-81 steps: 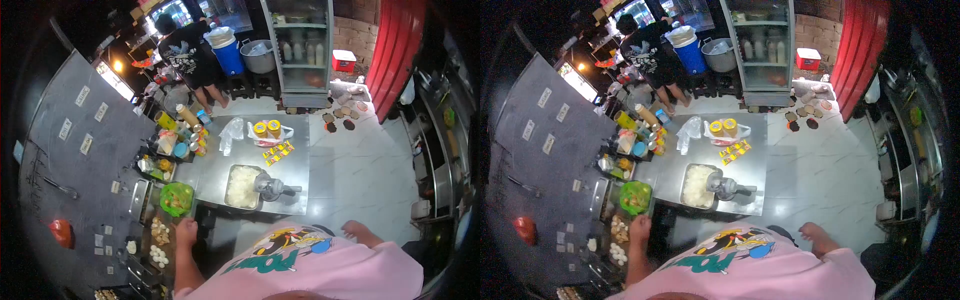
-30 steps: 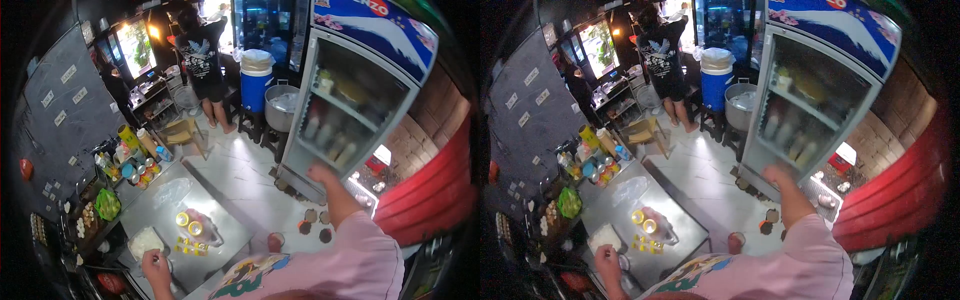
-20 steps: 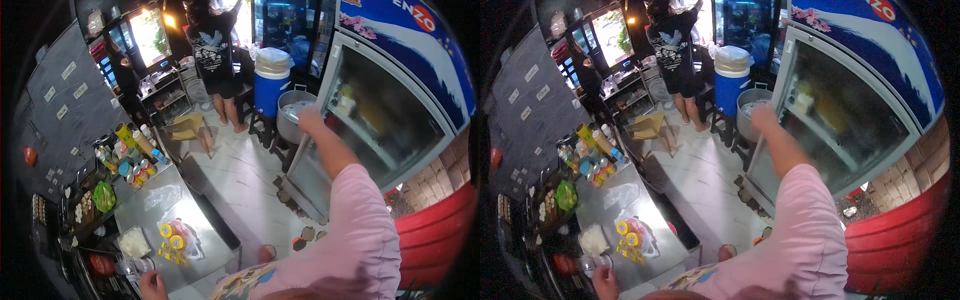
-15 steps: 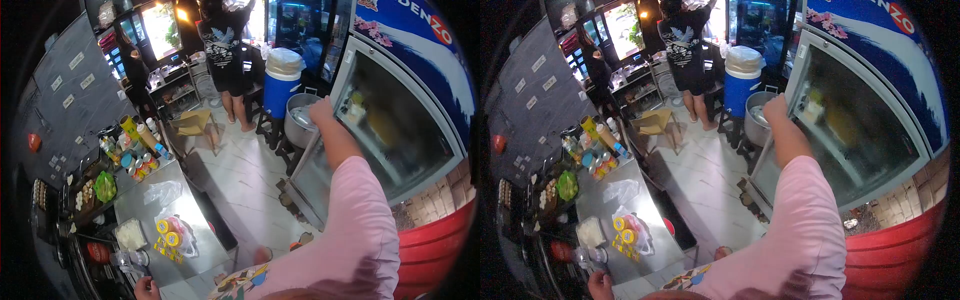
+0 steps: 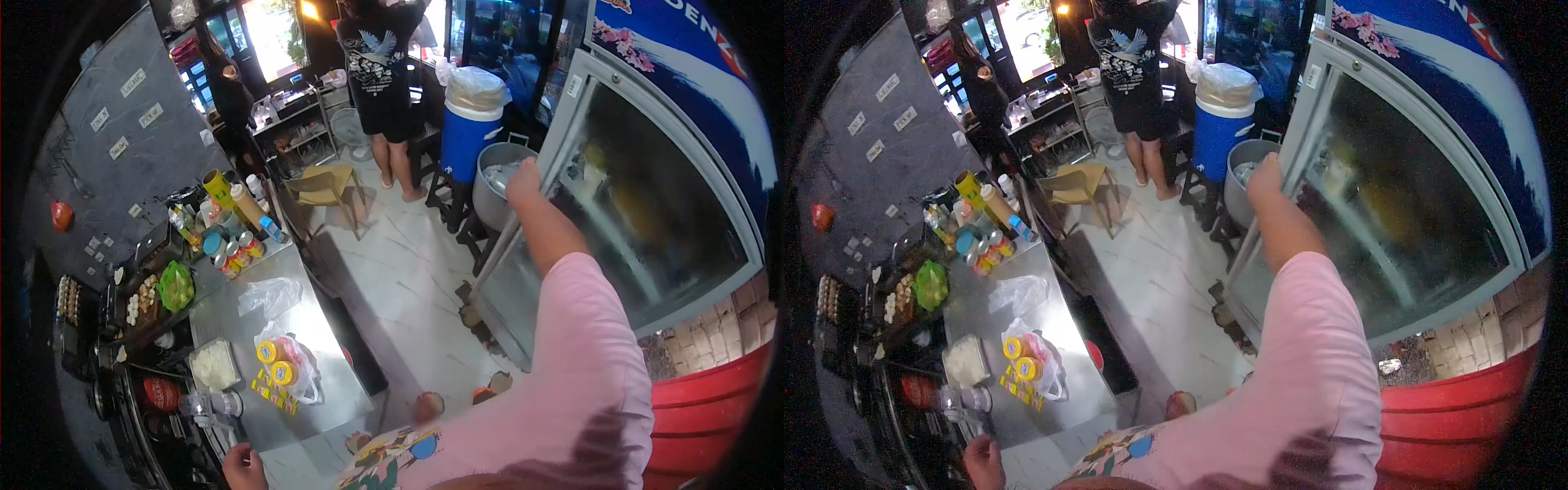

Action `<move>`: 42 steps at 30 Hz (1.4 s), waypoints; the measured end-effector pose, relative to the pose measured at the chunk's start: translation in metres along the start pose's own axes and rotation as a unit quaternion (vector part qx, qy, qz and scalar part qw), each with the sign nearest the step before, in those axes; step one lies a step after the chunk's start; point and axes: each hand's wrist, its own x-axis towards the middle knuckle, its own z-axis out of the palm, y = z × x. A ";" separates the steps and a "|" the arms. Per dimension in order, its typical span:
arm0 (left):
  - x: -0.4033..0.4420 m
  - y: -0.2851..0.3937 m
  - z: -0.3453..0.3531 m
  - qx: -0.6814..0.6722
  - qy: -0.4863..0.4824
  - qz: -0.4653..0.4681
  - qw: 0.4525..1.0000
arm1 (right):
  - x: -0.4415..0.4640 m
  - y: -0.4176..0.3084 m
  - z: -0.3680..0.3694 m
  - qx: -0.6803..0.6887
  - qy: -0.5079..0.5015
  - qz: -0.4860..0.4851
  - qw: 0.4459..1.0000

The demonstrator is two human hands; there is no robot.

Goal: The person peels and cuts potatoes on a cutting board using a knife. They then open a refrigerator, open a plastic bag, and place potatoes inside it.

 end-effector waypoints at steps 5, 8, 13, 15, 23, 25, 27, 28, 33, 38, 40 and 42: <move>0.010 -0.022 0.005 -0.007 0.062 0.099 0.993 | -0.120 0.069 -0.217 0.084 -0.098 -0.131 0.983; 0.034 -0.086 0.036 -0.217 0.046 0.053 0.974 | -0.146 0.025 -0.221 0.079 -0.076 -0.136 0.985; 0.056 -0.127 0.016 -0.166 0.018 0.126 0.978 | -0.240 -0.006 -0.279 0.124 -0.061 -0.159 0.978; 0.059 -0.139 0.011 -0.195 0.017 0.135 0.971 | -0.273 -0.004 -0.315 0.137 -0.077 -0.174 0.972; 0.081 -0.241 -0.001 -0.256 -0.051 0.124 0.957 | -0.407 -0.053 -0.368 0.221 -0.240 -0.284 0.901; 0.084 -0.251 -0.010 -0.260 -0.059 0.123 0.956 | -0.453 -0.067 -0.373 0.224 -0.259 -0.297 0.891; 0.089 -0.246 -0.021 -0.239 -0.043 0.133 0.961 | -0.493 -0.096 -0.362 0.228 -0.328 -0.293 0.869; 0.096 -0.252 -0.017 -0.252 -0.047 0.148 0.955 | -0.516 -0.099 -0.366 0.209 -0.325 -0.298 0.873; 0.124 -0.271 -0.009 -0.301 -0.055 0.144 0.941 | -0.603 -0.127 -0.325 0.195 -0.413 -0.299 0.838; 0.146 -0.228 -0.011 -0.280 -0.078 0.172 0.941 | -0.651 -0.099 -0.346 0.280 -0.416 -0.201 0.842; 0.156 -0.211 -0.010 -0.252 -0.100 0.200 0.942 | -0.662 -0.109 -0.333 0.216 -0.406 -0.255 0.851; 0.169 -0.205 0.001 -0.264 -0.095 0.196 0.940 | -0.652 -0.119 -0.328 0.255 -0.473 -0.221 0.814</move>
